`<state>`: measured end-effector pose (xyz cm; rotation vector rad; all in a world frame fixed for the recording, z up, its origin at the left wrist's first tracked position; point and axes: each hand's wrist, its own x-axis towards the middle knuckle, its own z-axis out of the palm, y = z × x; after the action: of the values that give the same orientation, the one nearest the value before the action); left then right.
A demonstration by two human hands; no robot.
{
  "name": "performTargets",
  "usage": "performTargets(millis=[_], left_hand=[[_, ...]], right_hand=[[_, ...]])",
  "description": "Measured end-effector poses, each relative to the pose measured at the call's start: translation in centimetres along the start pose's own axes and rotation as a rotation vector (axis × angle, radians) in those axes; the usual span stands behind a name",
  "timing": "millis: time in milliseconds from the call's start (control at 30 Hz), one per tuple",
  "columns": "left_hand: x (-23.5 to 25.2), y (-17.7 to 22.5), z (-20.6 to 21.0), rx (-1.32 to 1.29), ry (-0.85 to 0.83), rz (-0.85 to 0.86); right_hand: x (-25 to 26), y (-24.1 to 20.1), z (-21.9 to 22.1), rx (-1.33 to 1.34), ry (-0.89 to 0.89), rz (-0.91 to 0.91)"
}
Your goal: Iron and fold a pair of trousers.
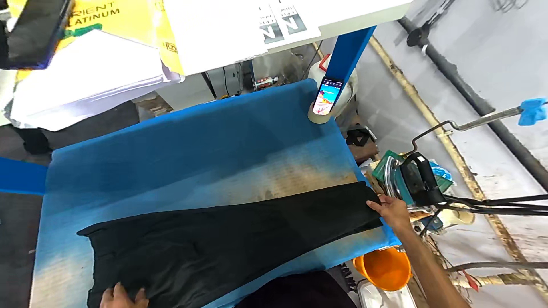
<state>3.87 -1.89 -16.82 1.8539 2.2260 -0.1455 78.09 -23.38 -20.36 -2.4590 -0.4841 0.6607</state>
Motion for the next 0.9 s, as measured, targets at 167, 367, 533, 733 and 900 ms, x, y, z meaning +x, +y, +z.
performTargets(millis=[167, 367, 533, 733, 900], left_hand=[[-0.5, 21.7, -0.1, -0.456, 0.081, 0.475], [-9.6, 49.7, 4.6, -0.751, -0.682, 0.852], [-14.7, 59.7, 7.3, -0.228, -0.803, 1.015], [-14.4, 61.8, 5.8, -0.198, -0.566, 1.002], [-15.1, 64.8, 9.2, -0.582, -0.674, 0.845]], right_hand=[[-2.3, -1.5, -0.5, 0.263, 0.049, -0.292], [-4.6, -1.5, 0.9, -0.108, 0.108, -0.646], [-6.5, -1.8, 2.7, -0.19, 0.116, -0.765], [-6.3, 1.0, 0.8, -0.241, 0.019, -0.482], [-4.9, 4.0, 0.5, 0.058, -0.021, -0.214]])
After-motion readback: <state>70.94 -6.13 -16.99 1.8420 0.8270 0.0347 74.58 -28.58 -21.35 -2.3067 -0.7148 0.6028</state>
